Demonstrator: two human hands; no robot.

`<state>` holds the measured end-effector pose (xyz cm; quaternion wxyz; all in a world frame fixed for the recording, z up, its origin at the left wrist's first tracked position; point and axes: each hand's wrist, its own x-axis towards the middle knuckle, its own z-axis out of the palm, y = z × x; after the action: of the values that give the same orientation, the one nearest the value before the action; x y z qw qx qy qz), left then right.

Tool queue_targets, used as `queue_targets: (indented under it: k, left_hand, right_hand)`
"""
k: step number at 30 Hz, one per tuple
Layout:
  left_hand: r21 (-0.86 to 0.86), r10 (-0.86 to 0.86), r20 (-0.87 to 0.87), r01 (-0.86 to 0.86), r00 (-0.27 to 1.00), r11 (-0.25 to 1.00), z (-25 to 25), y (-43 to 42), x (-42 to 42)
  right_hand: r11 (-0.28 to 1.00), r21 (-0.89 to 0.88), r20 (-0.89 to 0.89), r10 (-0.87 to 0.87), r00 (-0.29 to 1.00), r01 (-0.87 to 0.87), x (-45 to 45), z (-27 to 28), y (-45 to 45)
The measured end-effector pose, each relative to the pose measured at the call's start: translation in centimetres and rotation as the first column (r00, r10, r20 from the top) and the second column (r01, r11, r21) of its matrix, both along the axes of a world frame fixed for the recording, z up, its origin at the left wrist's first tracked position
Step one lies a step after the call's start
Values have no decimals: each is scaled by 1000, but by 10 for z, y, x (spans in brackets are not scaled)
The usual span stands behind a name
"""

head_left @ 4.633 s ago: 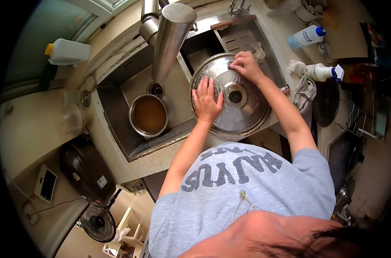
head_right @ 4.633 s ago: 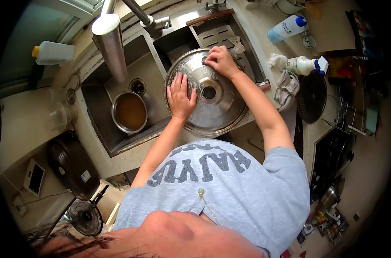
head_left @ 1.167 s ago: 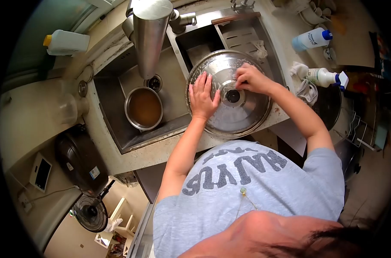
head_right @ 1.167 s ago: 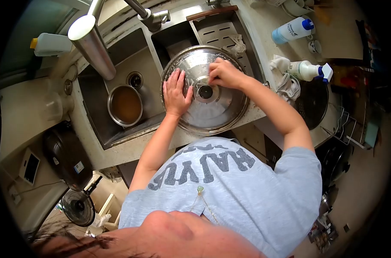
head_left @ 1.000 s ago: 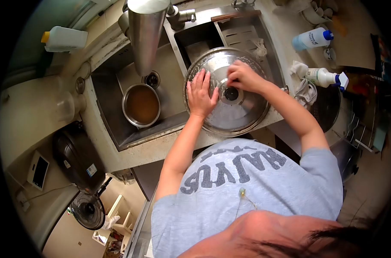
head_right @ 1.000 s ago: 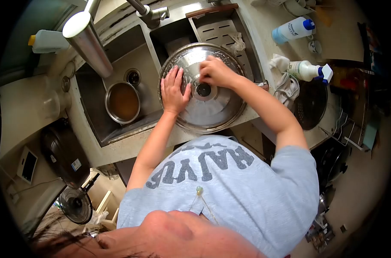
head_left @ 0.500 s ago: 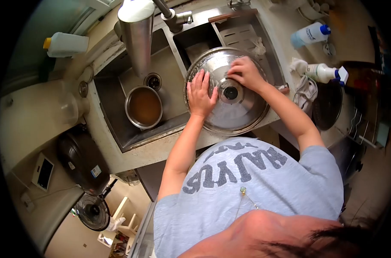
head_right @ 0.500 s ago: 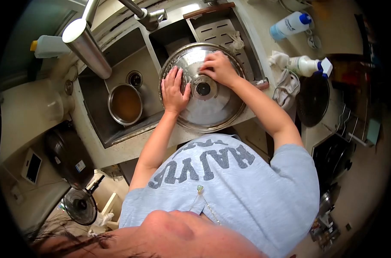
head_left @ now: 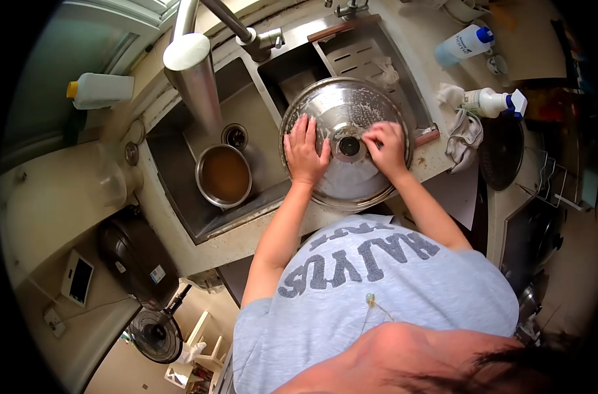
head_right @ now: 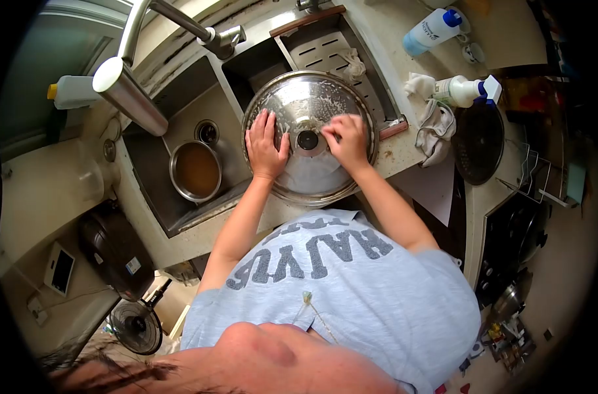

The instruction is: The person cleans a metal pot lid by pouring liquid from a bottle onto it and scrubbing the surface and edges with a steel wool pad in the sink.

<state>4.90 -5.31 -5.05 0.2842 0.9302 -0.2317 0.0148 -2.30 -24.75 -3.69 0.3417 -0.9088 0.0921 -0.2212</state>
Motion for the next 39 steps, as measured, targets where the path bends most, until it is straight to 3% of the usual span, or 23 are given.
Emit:
queue_targets:
  k: [1,3,7,8,10,13,17,20,24,29,32,35,37,39]
  left_hand:
    - [10,11,-12,-11,1000,1000,0,-2,-2]
    - [22,0,-8,0,1000,1000,-3,-1,-3]
    - [11,13,-2,-13,1000,1000,0,0,-3]
    - [15,12,-5,-12,1000,1000,1,0,-3]
    - [15,8,-24,-8,1000,1000,-3,-1,-1]
    - [-9,7,0,-7,1000,1000,-2,-2,-2]
    - [20,3,4,-3,1000,1000,-1,-2,-2]
    - [27,-14,16,13,1000,1000,0,-1,1]
    - [23,2,-21,-2,1000,1000,0,-1,-9]
    - [18,-5,-4,5,1000,1000,-4,-2,-1]
    - [-7,-2,-10,2,1000,1000,-3,-3,2]
    - [15,-14,1,14,1000,1000,-7,-2,-3]
    - [15,-13,-1,13,1000,1000,-3,-2,-1]
    - [-8,-29,3,29,1000,1000,-4,-7,2]
  right_hand:
    - [998,62,-9,-23,1000,23,-10,1,2]
    - [999,-34,-18,-16,1000,16,5,-1,3]
    - [990,46,-48,136,990,-134,40,4,3]
    - [992,53,-39,121,992,-119,28,3,-3]
    - [960,135,-33,254,967,-247,0,2,-22]
    - [964,77,-40,259,965,-255,12,0,-19]
    - [920,97,-105,389,915,-380,42,8,-22]
    - [917,140,-138,391,910,-373,8,3,-40]
    - [905,96,-138,425,894,-415,48,10,-18]
    - [947,71,-156,320,935,-312,11,9,-26]
    - [943,-84,-326,280,903,-323,16,17,-18]
    - [918,-101,-223,355,908,-384,46,-16,-17]
    - [934,-127,-252,296,921,-335,20,14,-19]
    - [969,-10,-220,238,946,-246,-3,25,-21]
